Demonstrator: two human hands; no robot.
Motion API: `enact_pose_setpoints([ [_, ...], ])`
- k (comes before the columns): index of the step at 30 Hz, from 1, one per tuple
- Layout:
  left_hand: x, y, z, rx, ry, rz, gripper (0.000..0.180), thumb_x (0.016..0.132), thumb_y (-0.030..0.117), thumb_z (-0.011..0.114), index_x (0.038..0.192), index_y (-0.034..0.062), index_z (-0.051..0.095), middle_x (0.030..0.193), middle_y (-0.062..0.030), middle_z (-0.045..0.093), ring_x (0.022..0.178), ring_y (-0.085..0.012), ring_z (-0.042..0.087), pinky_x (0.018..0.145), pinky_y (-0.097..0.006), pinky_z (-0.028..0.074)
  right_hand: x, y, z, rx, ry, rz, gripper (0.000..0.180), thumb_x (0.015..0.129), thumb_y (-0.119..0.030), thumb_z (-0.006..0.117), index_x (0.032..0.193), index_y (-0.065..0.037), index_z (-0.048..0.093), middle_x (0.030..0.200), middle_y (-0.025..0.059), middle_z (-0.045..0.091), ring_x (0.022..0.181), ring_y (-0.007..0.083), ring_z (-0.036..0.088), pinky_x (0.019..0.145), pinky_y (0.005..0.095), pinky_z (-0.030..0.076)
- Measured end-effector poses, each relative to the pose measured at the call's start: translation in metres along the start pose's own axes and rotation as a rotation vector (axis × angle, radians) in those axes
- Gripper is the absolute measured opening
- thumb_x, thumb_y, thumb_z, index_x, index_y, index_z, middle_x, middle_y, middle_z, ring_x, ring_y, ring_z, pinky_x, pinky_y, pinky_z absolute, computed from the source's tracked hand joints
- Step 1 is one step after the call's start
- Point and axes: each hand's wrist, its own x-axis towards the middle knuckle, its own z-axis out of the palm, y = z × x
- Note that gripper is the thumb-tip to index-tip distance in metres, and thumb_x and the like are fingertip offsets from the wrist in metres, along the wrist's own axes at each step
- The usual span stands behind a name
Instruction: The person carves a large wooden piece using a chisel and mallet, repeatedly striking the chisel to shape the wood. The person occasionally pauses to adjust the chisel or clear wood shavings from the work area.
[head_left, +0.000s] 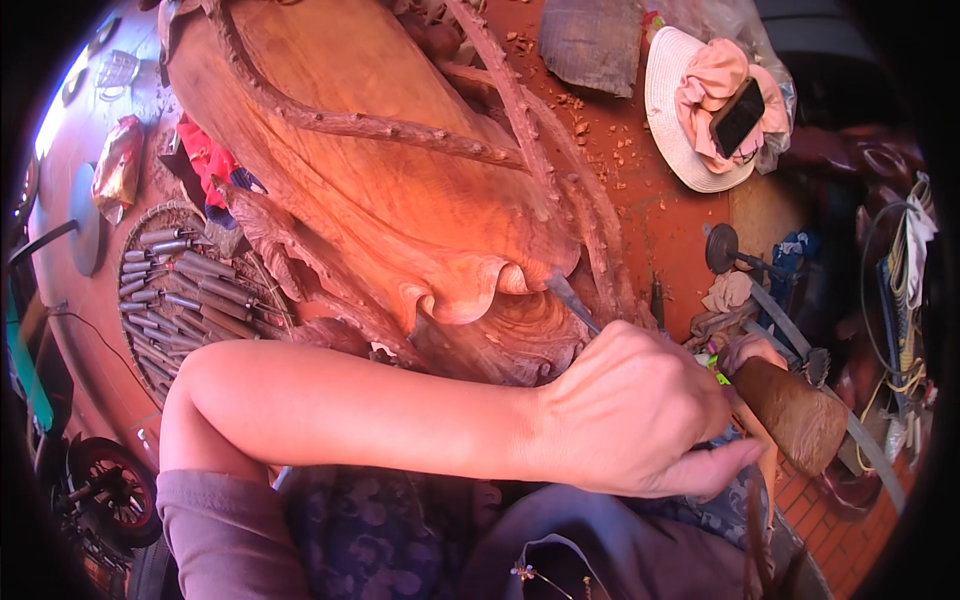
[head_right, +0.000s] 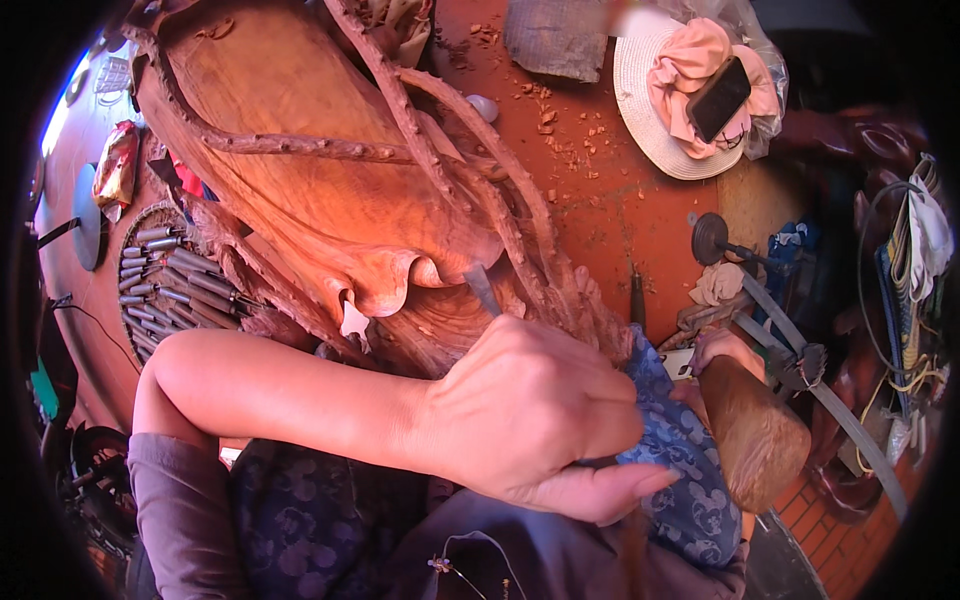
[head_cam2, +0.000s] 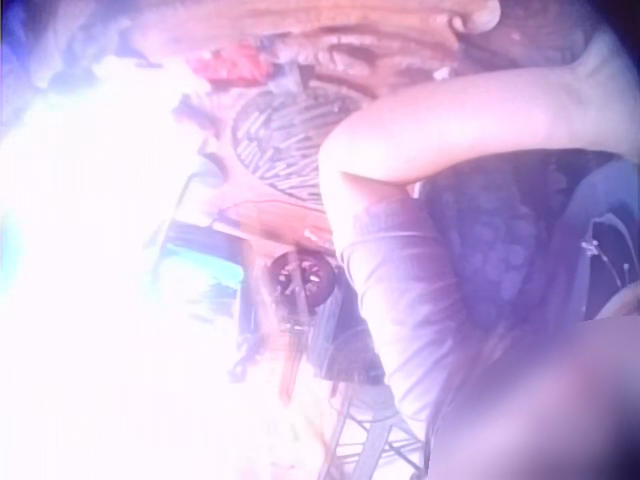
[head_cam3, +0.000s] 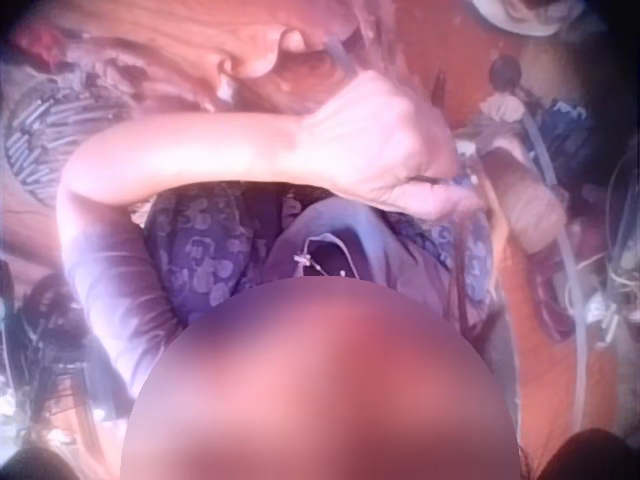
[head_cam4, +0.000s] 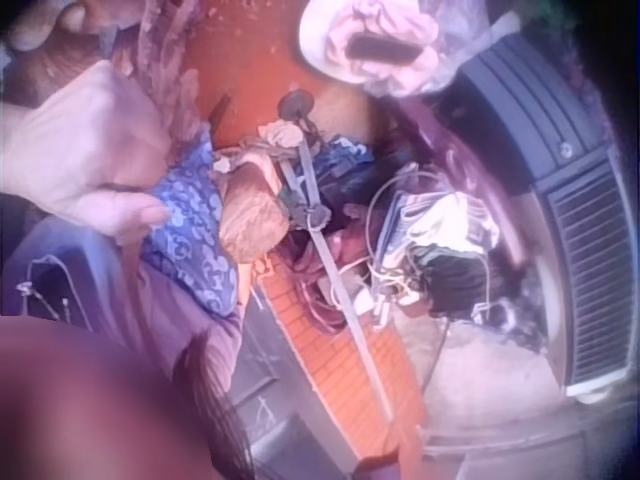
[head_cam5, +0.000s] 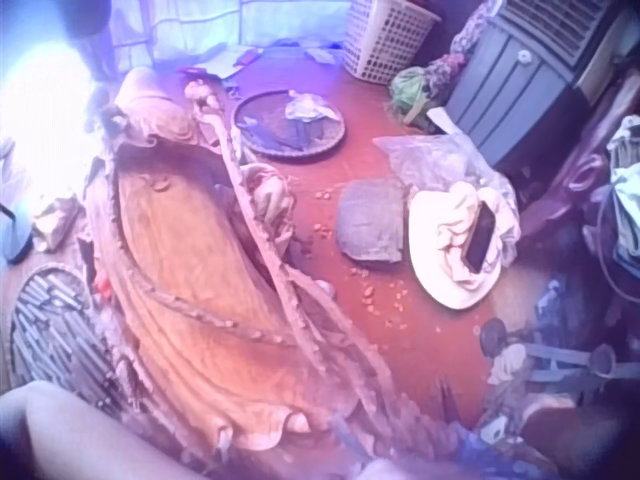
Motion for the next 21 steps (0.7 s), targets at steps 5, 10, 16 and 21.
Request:
enact_pose_setpoints([
  [5, 0.0, -0.003, -0.001, 0.061, -0.031, -0.016, 0.045, 0.088, 0.033, 0.069, 0.058, 0.0084, 0.047, 0.057, -0.0065, 0.044, 0.051, -0.0293, 0.054, 0.045, -0.04, 0.043, 0.001, 0.007, -0.001, 0.087, -0.022, -0.125, 0.042, 0.057, 0.003, 0.086, 0.084, -0.007, 0.054, 0.077, 0.0044, 0.057, 0.071, 0.0192, 0.056, 0.066, 0.0333, 0.044],
  [10, -0.005, -0.009, -0.003, 0.049, -0.094, 0.048, 0.046, 0.09, 0.033, 0.067, 0.058, 0.0082, 0.045, 0.058, -0.0066, 0.043, 0.053, -0.029, 0.054, 0.048, -0.04, 0.044, 0.0, -0.004, 0.003, 0.021, 0.009, -0.159, 0.041, 0.06, -0.006, 0.088, 0.083, -0.007, 0.055, 0.074, 0.0049, 0.057, 0.067, 0.0203, 0.057, 0.063, 0.0334, 0.045],
  [16, -0.01, -0.014, -0.003, 0.063, -0.151, 0.087, 0.043, 0.092, 0.032, 0.065, 0.06, 0.0081, 0.048, 0.06, -0.0066, 0.046, 0.055, -0.0292, 0.056, 0.05, -0.04, 0.045, -0.004, -0.005, 0.017, -0.259, 0.107, -0.204, 0.043, 0.069, -0.026, 0.092, 0.082, -0.006, 0.056, 0.067, 0.0071, 0.057, 0.059, 0.0239, 0.057, 0.059, 0.0327, 0.048],
  [21, -0.01, -0.017, -0.004, 0.076, -0.2, 0.091, 0.041, 0.092, 0.031, 0.065, 0.061, 0.0079, 0.05, 0.061, -0.0067, 0.048, 0.057, -0.0293, 0.057, 0.052, -0.039, 0.046, -0.013, 0.001, 0.018, -0.266, 0.12, -0.158, 0.041, 0.071, -0.021, 0.09, 0.08, -0.006, 0.054, 0.067, 0.0081, 0.056, 0.059, 0.025, 0.057, 0.058, 0.0351, 0.048],
])
